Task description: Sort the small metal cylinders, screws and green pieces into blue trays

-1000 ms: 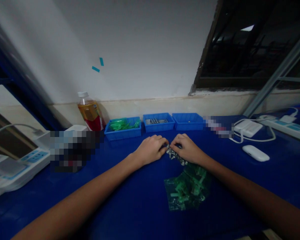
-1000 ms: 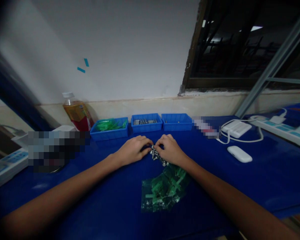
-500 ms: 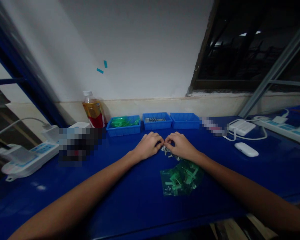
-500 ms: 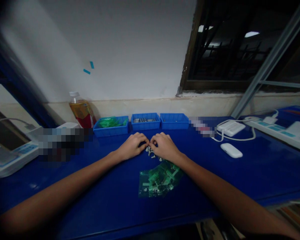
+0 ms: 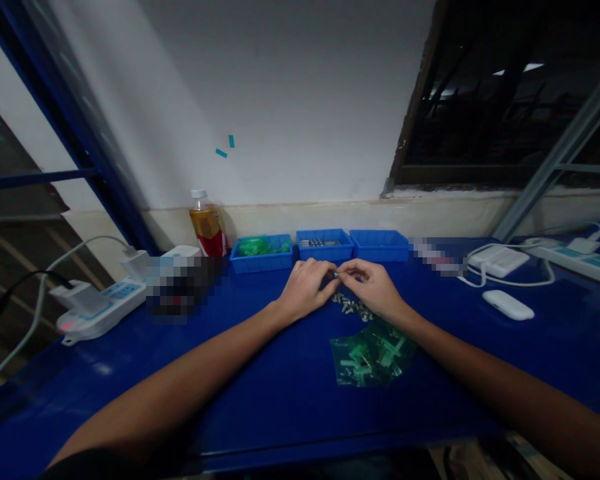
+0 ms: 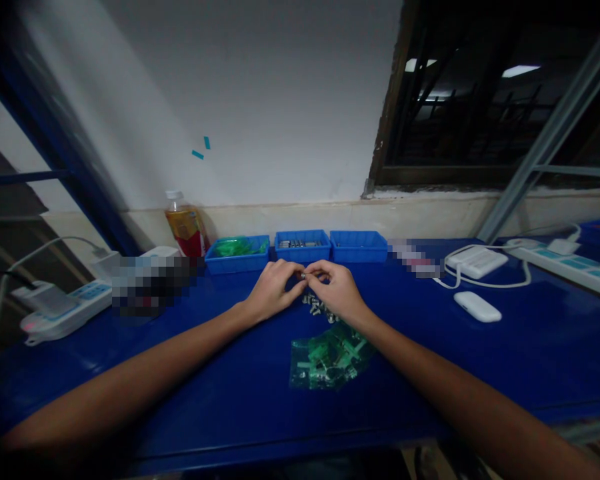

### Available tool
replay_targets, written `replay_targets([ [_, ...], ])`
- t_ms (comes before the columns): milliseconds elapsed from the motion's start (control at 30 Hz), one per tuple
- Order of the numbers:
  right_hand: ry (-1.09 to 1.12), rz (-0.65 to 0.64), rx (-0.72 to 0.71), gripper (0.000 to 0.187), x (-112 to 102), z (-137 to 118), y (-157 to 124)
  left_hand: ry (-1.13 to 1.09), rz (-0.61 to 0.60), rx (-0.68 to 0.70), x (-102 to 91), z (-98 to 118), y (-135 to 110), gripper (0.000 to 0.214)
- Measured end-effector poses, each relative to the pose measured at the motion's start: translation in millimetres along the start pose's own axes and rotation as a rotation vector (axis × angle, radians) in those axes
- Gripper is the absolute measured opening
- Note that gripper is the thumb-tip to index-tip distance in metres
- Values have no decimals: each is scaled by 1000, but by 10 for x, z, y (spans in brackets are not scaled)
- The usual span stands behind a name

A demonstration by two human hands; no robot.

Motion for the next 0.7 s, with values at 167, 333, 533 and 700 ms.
replay_targets([
  [167,-36,21,-35,13,6,6,-26,10,47,23,-28,17,-14,23],
  [333,-98,40,-57,11,-2,15,-36,13,37,25,-41,40,-8,21],
  [533,-250,-8,-172,15,-19,-70,-62,28,27,4,-49,29,-6,25],
  [700,-618,4,-428,16,-20,-190,-124,61,-16,42,-38,56,5,30],
])
Point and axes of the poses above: each hand's wrist, its own y-axis towards the middle knuckle, its own x-axis out of the palm, z = x × y, the point moved 5 cm from there along y, towards the middle knuckle, and after that the axes turned 8 degrees about x, right-handed, at the moved point
